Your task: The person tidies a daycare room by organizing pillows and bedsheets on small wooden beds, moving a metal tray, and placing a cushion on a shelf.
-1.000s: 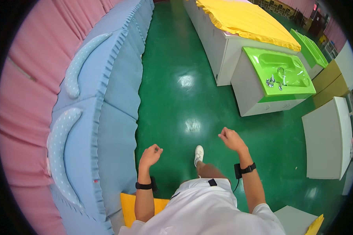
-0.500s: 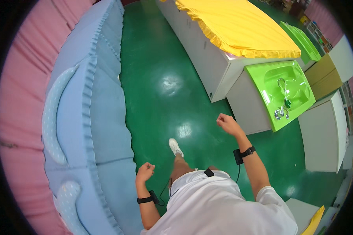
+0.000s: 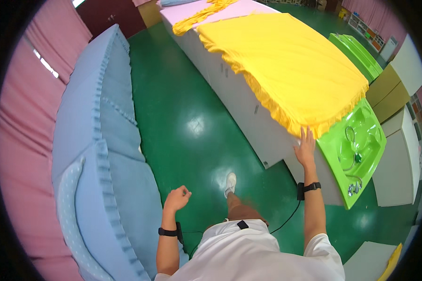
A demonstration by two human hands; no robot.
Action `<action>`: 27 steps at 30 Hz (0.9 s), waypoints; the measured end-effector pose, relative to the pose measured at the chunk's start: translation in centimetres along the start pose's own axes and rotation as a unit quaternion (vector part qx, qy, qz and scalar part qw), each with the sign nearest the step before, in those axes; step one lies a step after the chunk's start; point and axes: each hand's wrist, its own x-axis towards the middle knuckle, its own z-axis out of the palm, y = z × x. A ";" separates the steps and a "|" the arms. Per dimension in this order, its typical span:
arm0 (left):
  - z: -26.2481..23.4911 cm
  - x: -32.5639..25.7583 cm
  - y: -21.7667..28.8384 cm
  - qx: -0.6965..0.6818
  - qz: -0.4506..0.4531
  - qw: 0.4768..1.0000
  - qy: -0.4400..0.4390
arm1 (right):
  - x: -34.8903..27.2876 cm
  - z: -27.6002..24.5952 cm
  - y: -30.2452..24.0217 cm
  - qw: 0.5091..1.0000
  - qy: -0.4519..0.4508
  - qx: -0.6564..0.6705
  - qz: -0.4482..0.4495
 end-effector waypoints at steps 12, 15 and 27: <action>-14.0 30.2 8.8 0.029 0.086 0.990 -0.109 | 6.2 4.7 0.4 0.985 0.038 -0.083 0.147; -17.8 37.3 9.3 0.000 0.110 0.987 -0.116 | 6.9 5.7 -2.2 0.957 0.089 -0.123 0.247; -39.5 58.7 -1.2 0.013 0.091 0.990 -0.108 | 13.5 12.8 -7.6 0.800 -0.186 -0.087 0.564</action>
